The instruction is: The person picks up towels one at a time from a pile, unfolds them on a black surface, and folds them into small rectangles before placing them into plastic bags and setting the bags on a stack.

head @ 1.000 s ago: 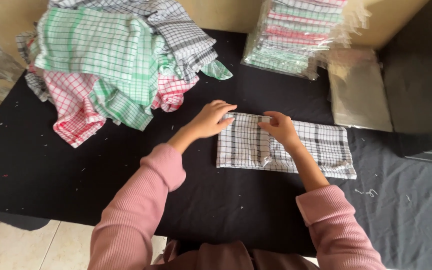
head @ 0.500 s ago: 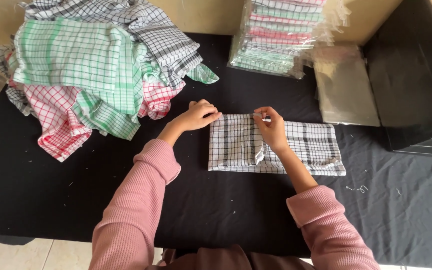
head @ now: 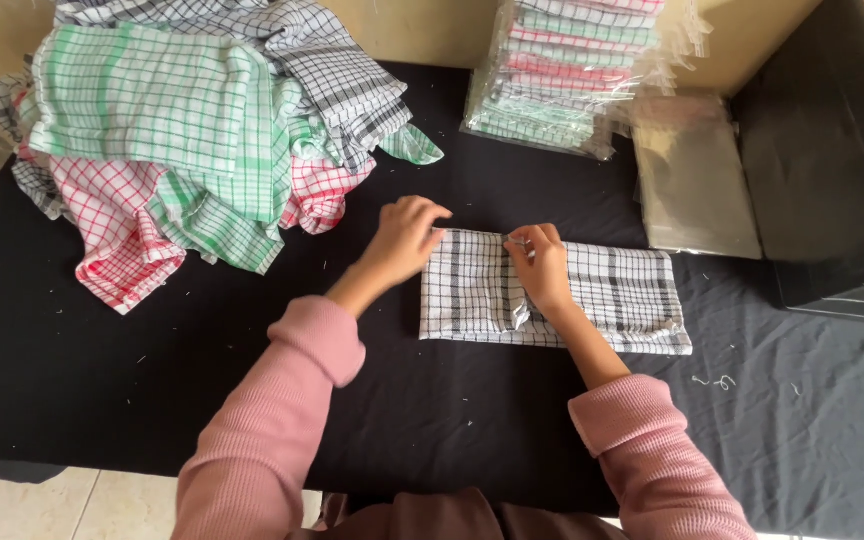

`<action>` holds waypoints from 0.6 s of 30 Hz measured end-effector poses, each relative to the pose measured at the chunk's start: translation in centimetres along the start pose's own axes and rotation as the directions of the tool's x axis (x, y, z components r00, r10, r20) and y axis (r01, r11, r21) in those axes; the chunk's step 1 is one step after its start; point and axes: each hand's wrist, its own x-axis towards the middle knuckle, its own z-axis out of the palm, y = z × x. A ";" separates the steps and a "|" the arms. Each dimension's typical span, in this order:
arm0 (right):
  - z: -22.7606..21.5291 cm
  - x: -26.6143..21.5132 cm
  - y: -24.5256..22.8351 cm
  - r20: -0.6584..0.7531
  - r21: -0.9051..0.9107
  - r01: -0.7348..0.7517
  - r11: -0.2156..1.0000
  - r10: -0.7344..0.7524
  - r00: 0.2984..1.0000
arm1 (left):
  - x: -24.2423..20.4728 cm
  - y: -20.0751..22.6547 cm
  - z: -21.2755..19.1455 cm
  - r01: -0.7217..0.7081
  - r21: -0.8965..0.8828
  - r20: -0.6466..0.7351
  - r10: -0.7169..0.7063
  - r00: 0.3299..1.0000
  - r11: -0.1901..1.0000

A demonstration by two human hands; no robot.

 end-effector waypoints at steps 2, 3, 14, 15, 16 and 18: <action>-0.5 0.1 -2.0 -0.035 -0.076 0.037 0.996 -0.039 0.999 | -1.1 3.2 -0.1 -0.090 0.052 -0.136 0.096 0.986 0.995; -0.7 0.1 -3.4 -0.073 -0.133 0.100 0.986 -0.111 0.991 | -2.0 4.9 0.1 -0.232 0.076 -0.086 0.239 0.967 0.970; 3.5 -3.6 -6.4 0.247 -0.224 0.265 0.938 -0.208 0.946 | -6.3 9.0 1.4 -0.304 0.166 0.112 0.288 0.951 0.938; 3.3 -3.5 -6.4 0.300 -0.288 0.215 0.933 -0.125 0.946 | -6.5 8.9 1.9 -0.286 0.185 0.081 0.276 0.958 0.940; 3.2 -3.7 -6.3 0.346 -0.351 0.165 0.922 -0.037 0.938 | -6.9 8.9 2.4 -0.268 0.203 0.053 0.263 0.963 0.942; 2.6 -3.4 -6.5 0.352 -0.368 0.129 0.921 0.010 0.936 | -7.2 8.2 3.4 -0.247 0.181 0.052 0.242 0.969 0.952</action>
